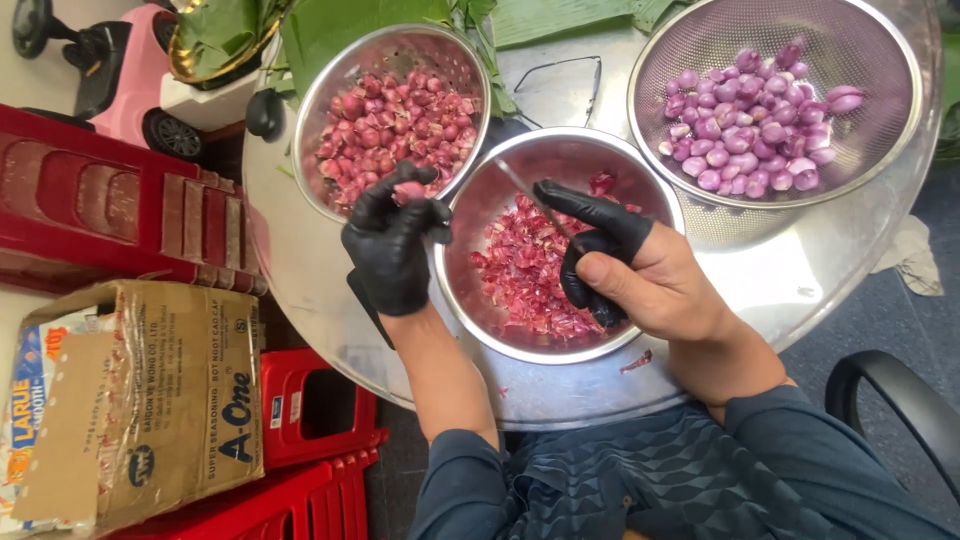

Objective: Peeling the outer skin of shallots by trimming the ends with a knife and using fingers to remove the peel.

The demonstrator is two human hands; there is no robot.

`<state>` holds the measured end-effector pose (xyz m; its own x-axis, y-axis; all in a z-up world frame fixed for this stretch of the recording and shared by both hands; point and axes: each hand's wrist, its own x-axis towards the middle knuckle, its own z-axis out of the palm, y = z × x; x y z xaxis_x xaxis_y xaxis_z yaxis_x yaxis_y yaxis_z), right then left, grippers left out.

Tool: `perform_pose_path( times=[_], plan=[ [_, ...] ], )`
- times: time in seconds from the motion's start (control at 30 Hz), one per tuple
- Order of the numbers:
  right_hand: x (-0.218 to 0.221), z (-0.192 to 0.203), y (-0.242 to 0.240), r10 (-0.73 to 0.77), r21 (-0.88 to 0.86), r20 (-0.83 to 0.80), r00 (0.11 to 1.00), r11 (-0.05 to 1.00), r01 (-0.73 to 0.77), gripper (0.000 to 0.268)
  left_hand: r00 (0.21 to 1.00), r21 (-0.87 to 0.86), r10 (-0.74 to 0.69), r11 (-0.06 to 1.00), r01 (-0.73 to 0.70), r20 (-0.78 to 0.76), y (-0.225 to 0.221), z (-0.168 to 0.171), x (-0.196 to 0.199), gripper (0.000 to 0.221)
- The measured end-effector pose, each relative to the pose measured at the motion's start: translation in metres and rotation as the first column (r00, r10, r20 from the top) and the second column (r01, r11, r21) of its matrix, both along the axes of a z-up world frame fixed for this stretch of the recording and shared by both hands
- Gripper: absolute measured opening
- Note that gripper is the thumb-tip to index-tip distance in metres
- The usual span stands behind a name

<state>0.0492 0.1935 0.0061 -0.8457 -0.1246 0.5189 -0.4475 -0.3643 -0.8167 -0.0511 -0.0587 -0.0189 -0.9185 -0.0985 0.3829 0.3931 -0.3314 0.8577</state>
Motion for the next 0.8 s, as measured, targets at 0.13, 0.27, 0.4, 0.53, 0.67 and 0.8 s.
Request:
perform_pose_path(
  times=[0.13, 0.27, 0.4, 0.53, 0.67, 0.8],
  plan=[
    [-0.006, 0.009, -0.003, 0.024, 0.077, -0.047, 0.999, 0.997, -0.02, 0.028, 0.996, -0.001, 0.069, 0.998, -0.069, 0.055, 0.02, 0.005, 0.029, 0.026],
    [-0.009, -0.018, -0.006, 0.058, 0.154, -0.028, 0.998, 0.987, -0.053, 0.02, 0.994, -0.125, -0.04, 0.992, 0.027, -0.103, 0.029, 0.024, 0.049, 0.033],
    [-0.007, -0.021, -0.013, 0.097, 0.218, 0.006, 0.995, 0.971, -0.096, 0.021, 0.999, -0.128, -0.004, 0.992, -0.001, -0.042, 0.034, 0.025, 0.053, 0.033],
    [-0.01, -0.032, -0.016, 0.127, 0.243, 0.024, 0.992, 0.961, -0.129, 0.018, 1.0, -0.127, 0.025, 0.992, -0.025, 0.004, 0.039, 0.024, 0.056, 0.034],
    [-0.012, -0.028, -0.017, 0.142, 0.247, 0.058, 0.988, 0.957, -0.152, 0.021, 0.994, -0.137, 0.097, 0.986, -0.089, 0.051, 0.043, 0.022, 0.059, 0.036],
    [-0.012, -0.025, -0.019, 0.149, 0.229, 0.069, 0.986, 0.96, -0.161, 0.023, 0.981, -0.159, 0.17, 0.975, -0.155, 0.089, 0.046, 0.02, 0.061, 0.038]
  ],
)
